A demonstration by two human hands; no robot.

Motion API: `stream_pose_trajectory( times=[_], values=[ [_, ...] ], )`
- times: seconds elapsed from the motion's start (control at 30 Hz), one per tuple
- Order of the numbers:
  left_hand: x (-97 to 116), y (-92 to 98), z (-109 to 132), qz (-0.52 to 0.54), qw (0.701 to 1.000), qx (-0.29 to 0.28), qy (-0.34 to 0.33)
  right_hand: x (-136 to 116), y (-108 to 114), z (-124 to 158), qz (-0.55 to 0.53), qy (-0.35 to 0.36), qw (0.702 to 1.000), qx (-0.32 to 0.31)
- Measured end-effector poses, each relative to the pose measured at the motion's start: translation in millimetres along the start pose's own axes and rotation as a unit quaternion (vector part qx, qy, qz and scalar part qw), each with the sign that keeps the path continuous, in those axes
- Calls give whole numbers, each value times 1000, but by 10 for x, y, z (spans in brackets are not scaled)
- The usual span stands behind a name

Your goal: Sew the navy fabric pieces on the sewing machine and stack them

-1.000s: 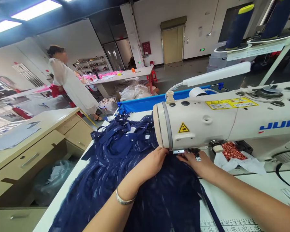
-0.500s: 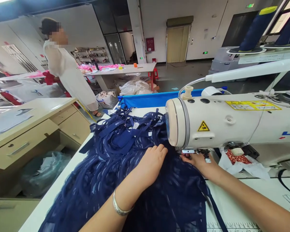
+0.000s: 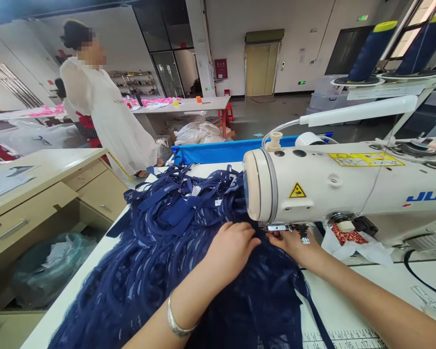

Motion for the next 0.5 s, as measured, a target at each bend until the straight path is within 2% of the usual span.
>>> stream_pose_trajectory(
  times=[0.1, 0.17, 0.3, 0.5],
  values=[
    [-15, -210, -24, -5, 999, -48, 4, 0, -5, 10, 13, 13, 1000, 10],
    [-43, -254, -22, 0, 998, -55, -7, 12, -7, 15, 21, 1, 999, 27],
    [-72, -176, -9, 19, 996, -70, -48, 22, 21, 24, 36, -15, 996, 77],
    [-52, -71, -15, 46, 993, -84, -66, 22, 42, 32, 44, -14, 995, 94]
  ],
)
Point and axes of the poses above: each hand's wrist, its own z-axis away from the middle knuckle, its own y-axis out of the back of the hand, x = y × z, the point moved 3 cm from there along -z, towards the middle knuckle, and after that the axes turned 7 degrees about z, right-handed, at the moved point
